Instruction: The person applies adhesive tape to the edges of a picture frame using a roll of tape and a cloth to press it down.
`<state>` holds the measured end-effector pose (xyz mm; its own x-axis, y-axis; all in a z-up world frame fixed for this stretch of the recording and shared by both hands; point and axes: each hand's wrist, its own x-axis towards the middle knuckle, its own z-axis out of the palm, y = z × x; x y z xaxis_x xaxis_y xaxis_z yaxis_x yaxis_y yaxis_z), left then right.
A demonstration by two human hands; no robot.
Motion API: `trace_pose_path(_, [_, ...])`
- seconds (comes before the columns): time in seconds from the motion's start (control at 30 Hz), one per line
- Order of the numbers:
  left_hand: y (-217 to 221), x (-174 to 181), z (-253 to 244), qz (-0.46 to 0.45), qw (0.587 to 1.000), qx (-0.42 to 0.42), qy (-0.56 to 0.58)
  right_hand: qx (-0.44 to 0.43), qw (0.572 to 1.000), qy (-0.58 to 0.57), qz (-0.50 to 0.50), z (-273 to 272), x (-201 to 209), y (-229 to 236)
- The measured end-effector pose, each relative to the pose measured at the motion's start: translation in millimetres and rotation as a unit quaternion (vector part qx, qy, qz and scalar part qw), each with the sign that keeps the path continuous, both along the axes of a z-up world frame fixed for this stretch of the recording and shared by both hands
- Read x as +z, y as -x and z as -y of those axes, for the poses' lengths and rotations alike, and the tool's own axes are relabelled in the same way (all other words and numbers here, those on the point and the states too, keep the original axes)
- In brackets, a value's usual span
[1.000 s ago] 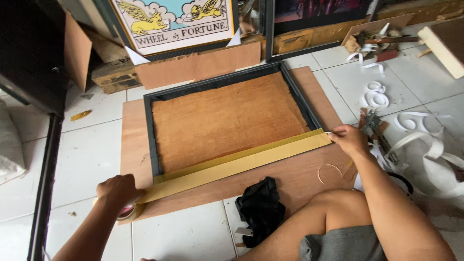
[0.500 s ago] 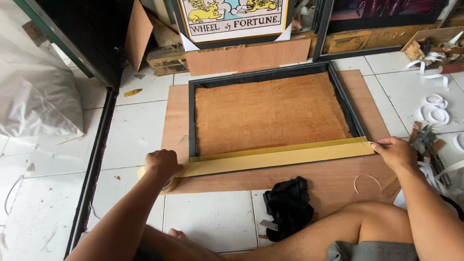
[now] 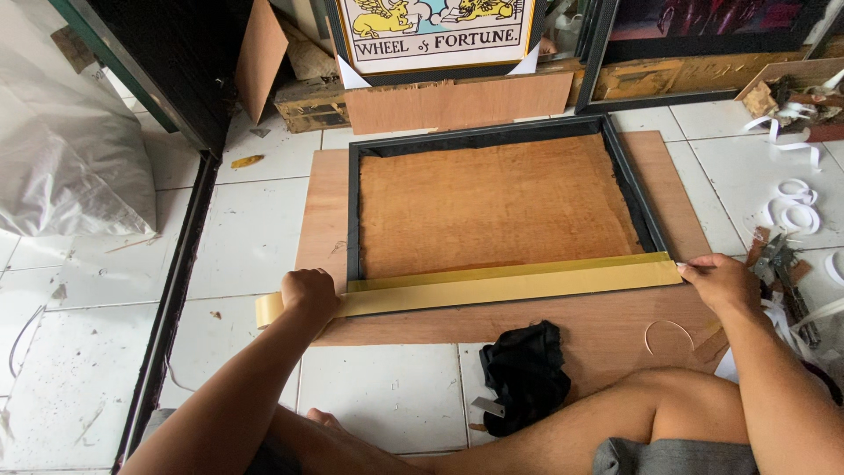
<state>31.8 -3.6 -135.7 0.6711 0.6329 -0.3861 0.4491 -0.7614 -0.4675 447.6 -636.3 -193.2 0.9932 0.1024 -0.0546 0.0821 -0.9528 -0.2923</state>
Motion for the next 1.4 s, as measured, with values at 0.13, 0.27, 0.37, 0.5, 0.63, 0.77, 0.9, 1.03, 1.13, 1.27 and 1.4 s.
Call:
trace_pose_path(0.13, [0, 20, 15, -0.048, 0.999, 0.016, 0.014, -0.033, 0.999, -0.002, 0.007, -52, 76, 62])
trace_pose_path(0.27, [4, -7, 6, -0.007, 1.000, -0.003, -0.023, 0.063, 0.998, -0.017, -0.004, -155, 168, 167])
trace_pose_path(0.37, [7, 11, 18, 0.036, 0.997, -0.052, -0.048, 0.272, 0.955, 0.015, -0.120, -207, 179, 274])
trace_pose_path(0.5, [7, 42, 46, 0.050, 0.995, -0.077, -0.039, 0.466, 0.840, 0.160, -0.227, -215, 97, 338])
trace_pose_path(0.63, [6, -6, 7, 0.055, 0.996, -0.075, -0.001, 0.277, 0.930, -0.038, -0.238, -217, 159, 294])
trace_pose_path(0.77, [7, -22, 0, 0.087, 0.994, -0.064, 0.009, -0.063, 0.979, -0.030, -0.189, -197, 110, 202])
trace_pose_path(0.9, [4, -19, 3, 0.098, 0.994, -0.051, 0.005, 0.184, 0.974, 0.127, -0.042, -223, -35, 213])
trace_pose_path(1.03, [5, -11, 5, 0.101, 0.993, -0.053, 0.011, 0.311, 0.943, 0.121, 0.008, -357, 4, 336])
trace_pose_path(1.13, [3, -12, 3, 0.077, 0.995, -0.055, 0.016, 0.406, 0.912, 0.059, 0.015, -415, 19, 378])
trace_pose_path(1.27, [0, 1, 7, 0.044, 0.997, -0.040, 0.040, 0.424, 0.866, 0.263, -0.035, -396, 40, 356])
trace_pose_path(1.4, [3, -32, -10, 0.078, 0.995, -0.059, 0.022, 0.023, 0.987, 0.035, -0.152, -280, 115, 271])
